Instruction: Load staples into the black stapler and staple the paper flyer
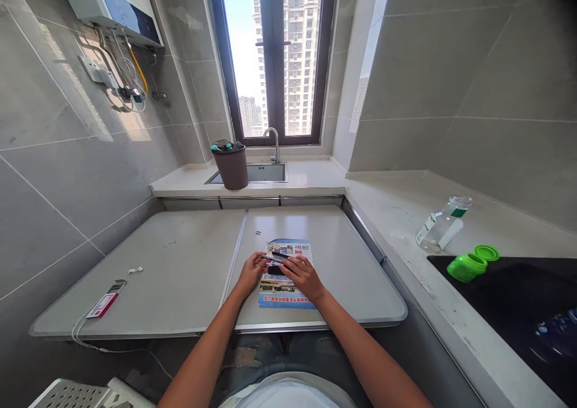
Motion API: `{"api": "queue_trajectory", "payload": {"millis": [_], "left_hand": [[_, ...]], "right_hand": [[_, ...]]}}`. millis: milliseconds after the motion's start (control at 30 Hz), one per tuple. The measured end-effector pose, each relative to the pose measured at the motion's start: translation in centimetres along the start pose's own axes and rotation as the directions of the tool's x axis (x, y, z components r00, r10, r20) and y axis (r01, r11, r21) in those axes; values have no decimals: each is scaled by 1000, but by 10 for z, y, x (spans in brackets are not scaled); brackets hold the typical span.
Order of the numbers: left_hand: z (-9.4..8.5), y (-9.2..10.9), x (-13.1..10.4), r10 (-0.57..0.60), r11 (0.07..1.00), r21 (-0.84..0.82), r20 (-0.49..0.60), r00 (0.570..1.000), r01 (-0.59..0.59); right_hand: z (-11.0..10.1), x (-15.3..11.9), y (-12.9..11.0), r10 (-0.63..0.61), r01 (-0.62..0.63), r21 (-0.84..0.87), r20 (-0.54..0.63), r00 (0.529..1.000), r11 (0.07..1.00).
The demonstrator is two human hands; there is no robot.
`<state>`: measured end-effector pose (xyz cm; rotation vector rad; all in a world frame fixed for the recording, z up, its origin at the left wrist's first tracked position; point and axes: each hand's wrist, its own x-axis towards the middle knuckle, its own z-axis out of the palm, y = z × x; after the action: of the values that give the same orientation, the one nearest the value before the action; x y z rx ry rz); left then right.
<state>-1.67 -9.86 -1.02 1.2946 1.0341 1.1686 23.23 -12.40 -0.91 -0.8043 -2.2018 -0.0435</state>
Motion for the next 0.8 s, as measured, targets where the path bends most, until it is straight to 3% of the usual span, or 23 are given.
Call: {"api": "queue_trajectory", "payload": {"millis": [267,367,467,600,800], "left_hand": [[-4,-1,3,-91,985,-153,-78,993,79],[-5,-1,2,-73,989,-138,-82,994,61],[-4,3,-1,-21,995,-104,-87,996,11],[0,5,-5,-16,998,-53,-16,1000,16],[5,-1,-8,-61,994,97,82,995,53]], "right_hand": [[5,-7,-1,-9,14,-96,53,999,995],[3,-6,0,1,1,-115,23,1000,993],[-1,-4,3,115,-122,-76,-97,989,990],[-6,-3,8,315,-306,74,-202,927,949],[-1,-5,15,384,-373,142,-63,921,917]]}}
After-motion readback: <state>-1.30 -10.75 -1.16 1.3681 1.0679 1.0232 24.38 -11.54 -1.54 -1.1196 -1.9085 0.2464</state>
